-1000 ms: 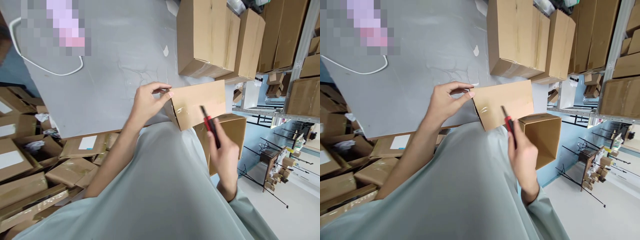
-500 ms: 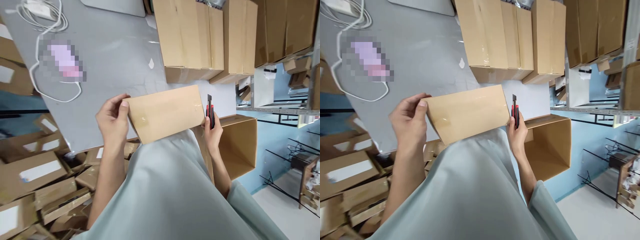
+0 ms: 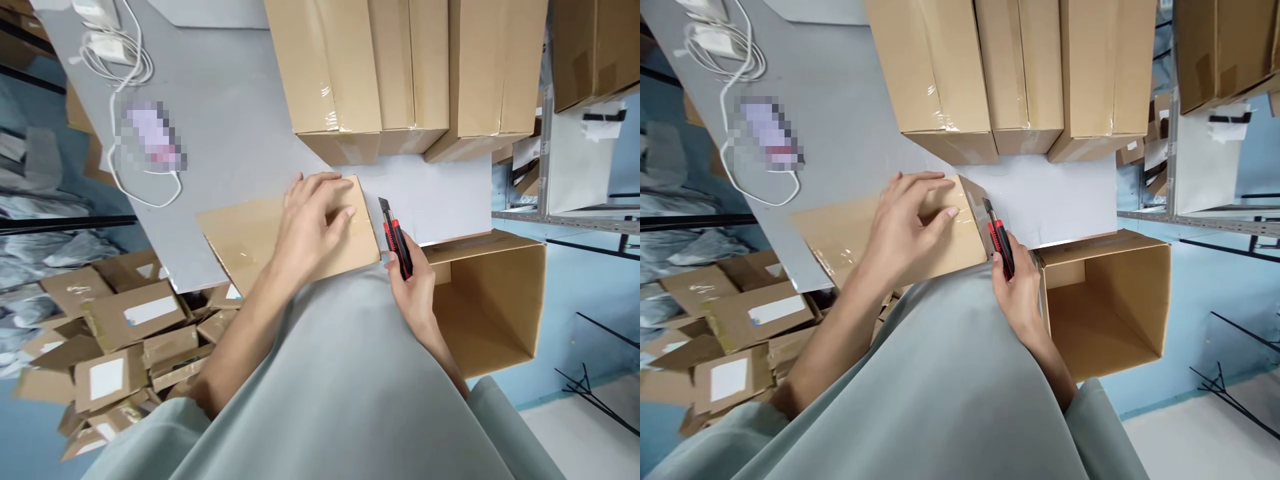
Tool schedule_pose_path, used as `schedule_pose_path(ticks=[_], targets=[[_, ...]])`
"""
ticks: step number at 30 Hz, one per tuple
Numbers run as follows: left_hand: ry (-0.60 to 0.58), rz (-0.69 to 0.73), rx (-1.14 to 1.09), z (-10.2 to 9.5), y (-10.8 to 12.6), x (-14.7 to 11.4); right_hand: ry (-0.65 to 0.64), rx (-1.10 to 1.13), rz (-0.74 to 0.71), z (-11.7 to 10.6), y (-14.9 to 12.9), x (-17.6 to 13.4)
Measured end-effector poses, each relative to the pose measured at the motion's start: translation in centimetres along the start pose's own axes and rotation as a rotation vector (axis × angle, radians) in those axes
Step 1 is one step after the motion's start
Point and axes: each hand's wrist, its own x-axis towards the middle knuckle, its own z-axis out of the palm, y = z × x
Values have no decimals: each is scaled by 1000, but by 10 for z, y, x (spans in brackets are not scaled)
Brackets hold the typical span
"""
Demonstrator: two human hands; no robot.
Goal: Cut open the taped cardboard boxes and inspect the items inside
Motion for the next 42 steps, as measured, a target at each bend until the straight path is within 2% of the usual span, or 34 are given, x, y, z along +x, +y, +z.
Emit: schedule_pose_path(ticks=[6,10,23,33,42], targets=[[0,-49,3,-3,0,-5,-27,-142,-137,-6,-8,5],[3,-65,-33,-2,4,-4,-44,-193,-171,-3,-11,8],[20,-88,-73,1,-4,-5,-116,-211,-84,-3,-21,18],[15,-67,-20,0,-5,-7,-123,-242,-110,-4,-33,12],[33,-39,-7,7,-9,-10,-199,-411,-89,-2,-64,18]])
